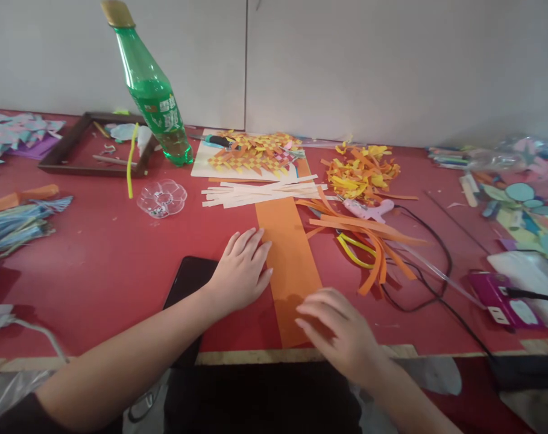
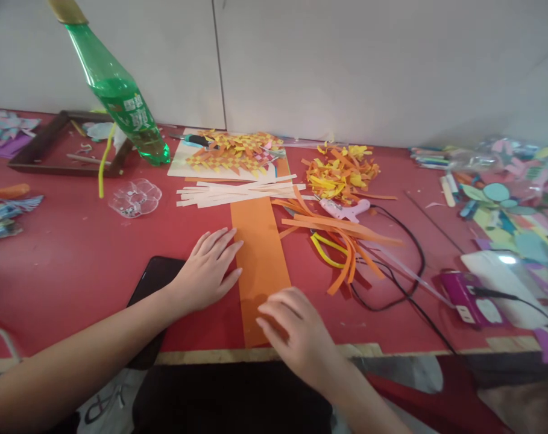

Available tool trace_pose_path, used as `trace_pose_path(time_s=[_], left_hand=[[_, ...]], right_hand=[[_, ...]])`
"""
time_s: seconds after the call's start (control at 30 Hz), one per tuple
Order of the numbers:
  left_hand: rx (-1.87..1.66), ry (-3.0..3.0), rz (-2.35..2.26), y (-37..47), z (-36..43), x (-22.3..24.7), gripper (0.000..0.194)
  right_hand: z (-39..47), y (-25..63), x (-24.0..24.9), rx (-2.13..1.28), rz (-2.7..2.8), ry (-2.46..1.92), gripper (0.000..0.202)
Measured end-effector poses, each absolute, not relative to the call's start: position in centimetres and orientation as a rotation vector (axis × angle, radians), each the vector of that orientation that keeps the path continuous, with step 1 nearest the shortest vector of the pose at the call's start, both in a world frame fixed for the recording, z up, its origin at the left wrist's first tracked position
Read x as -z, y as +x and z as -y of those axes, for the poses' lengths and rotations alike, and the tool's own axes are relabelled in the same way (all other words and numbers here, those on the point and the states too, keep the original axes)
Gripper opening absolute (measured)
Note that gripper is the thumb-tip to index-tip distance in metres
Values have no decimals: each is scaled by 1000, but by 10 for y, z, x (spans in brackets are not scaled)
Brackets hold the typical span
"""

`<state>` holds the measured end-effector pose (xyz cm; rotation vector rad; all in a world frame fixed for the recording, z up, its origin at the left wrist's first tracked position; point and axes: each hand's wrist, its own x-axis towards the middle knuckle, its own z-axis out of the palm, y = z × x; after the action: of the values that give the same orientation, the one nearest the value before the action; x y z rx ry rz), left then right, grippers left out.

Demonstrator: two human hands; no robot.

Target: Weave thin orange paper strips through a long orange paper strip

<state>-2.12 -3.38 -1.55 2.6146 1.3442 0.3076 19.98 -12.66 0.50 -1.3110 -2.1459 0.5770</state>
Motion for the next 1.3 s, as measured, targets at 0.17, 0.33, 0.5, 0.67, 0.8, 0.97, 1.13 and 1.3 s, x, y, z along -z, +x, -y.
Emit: trace_pose_path(time_s=[0.17, 0.33, 0.5, 0.67, 0.8, 0.97, 1.13, 1.3], left_hand=[[-308, 2604, -1351, -21, 34, 14, 49], [-295, 2607, -1350, -21, 34, 14, 50], [-315, 2598, -1350, -21, 34, 14, 49], [-321, 2601, -1346, -21, 34, 16, 50], [-307, 2612, -1343, -21, 34, 15, 50], [-309, 2615, -1342, -22, 34, 16, 50], [-312, 2621, -1345, -22, 35, 15, 49], [-292, 2627, -1369, -21, 39, 12, 49]], right_hand=[[134, 185, 13, -817, 2188, -1314, 8], [132, 182, 6, -811, 2267, -1314, 9], [132, 179, 3, -723, 2456, -1296, 13], [131, 176, 8, -610, 2576, -1265, 22], [104, 193, -4, -558, 2278, -1245, 22], [34, 252, -40, 153, 1799, -1686, 15], [-18, 298, -54, 275, 1744, -1848, 49], [11, 263, -39, 81, 2079, -1639, 15]])
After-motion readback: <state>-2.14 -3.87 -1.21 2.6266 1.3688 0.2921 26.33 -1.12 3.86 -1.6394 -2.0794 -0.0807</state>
